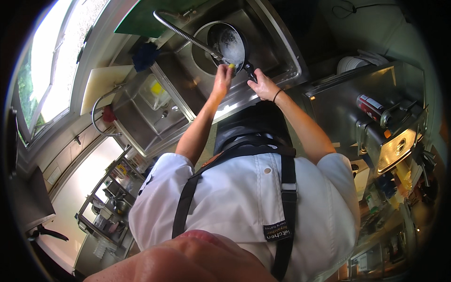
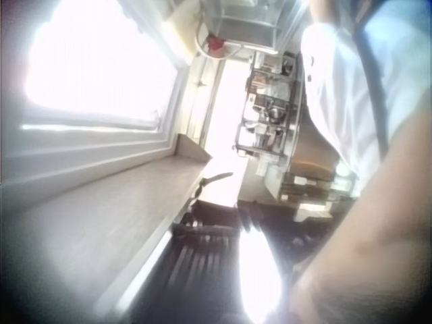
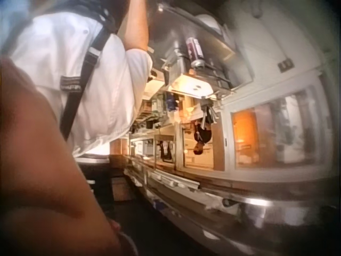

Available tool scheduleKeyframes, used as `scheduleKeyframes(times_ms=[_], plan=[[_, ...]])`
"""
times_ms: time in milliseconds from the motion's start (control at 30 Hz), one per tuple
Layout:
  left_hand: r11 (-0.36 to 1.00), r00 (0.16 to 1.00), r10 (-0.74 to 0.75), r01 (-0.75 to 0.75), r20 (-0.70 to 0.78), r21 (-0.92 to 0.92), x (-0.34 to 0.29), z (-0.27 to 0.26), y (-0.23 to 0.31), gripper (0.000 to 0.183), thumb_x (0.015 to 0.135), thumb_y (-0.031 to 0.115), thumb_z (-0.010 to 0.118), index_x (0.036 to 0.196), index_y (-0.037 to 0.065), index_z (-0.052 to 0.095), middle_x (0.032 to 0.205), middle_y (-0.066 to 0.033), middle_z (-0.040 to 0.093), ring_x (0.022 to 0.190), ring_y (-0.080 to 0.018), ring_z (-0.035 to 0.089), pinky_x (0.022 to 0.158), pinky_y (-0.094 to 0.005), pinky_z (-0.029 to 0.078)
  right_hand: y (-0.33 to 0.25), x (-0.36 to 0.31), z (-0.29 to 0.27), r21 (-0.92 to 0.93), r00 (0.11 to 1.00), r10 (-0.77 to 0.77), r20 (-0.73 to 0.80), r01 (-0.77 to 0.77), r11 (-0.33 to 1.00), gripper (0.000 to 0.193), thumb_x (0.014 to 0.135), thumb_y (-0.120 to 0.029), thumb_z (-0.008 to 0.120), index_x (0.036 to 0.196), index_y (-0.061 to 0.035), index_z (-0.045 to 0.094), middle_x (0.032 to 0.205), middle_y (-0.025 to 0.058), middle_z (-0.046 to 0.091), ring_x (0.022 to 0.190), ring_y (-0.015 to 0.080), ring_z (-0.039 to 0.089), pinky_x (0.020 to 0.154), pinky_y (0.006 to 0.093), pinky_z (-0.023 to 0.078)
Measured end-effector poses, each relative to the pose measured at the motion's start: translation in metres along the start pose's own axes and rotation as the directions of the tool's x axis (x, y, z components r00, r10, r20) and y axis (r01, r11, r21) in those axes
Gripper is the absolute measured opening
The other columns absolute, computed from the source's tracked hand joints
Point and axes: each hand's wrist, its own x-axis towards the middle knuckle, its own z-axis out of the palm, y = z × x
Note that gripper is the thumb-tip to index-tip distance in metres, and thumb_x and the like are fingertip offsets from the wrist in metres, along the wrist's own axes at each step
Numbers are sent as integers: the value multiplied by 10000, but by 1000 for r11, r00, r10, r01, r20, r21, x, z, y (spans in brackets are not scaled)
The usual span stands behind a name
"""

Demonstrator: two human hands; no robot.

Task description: The person assembles a food order by transferring cooked fries from a pan into a paper tray, placing a grilled sandwich beside them, and adding seasoning from shakers. The person then closes the tray and moves to the sink to wash the pan.

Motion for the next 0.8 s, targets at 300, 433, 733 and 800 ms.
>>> scheduleKeyframes(times_ms=[300, 433, 733, 800], plan=[[870, 882, 459, -423, -104, 252, 90, -10, 42, 123, 997, 113, 607, 1081, 35, 563, 879, -221, 646, 849, -415, 653, 716, -460, 508, -8, -29, 47, 132, 991, -47, 128, 30, 991, 287, 1022, -238, 622, 1128, -25, 464, 671, 45, 522, 466, 123, 519, 374, 312, 431], [699, 879, 477, -384, 6, 603, 100, -73, 10, 146, 957, 158, 564, 1022, 28, 576, 939, -234, 693, 884, -449, 671, 763, -556, 525, -6, -43, 38, 164, 993, -55, 105, 37, 986, 250, 1029, -241, 628, 1120, -56, 486, 696, 0, 479, 469, 84, 474, 362, 279, 394], [961, 890, 96, -200, 447, 192, 20, -48, 40, 268, 984, 277, 690, 1156, 71, 681, 981, -151, 723, 959, -349, 677, 841, -423, 517, -5, -39, 5, 310, 987, -129, 98, 92, 946, 246, 1025, -231, 618, 1088, -67, 446, 746, 14, 492, 479, 65, 450, 357, 254, 382], [827, 878, 342, -451, 336, 337, 15, -51, 58, 289, 953, 269, 717, 1188, 102, 690, 1037, -154, 696, 1029, -342, 636, 886, -444, 499, -6, -38, 0, 342, 976, -179, 125, 127, 931, 241, 1029, -235, 617, 1055, -79, 434, 750, 11, 489, 478, 59, 438, 353, 251, 380]])
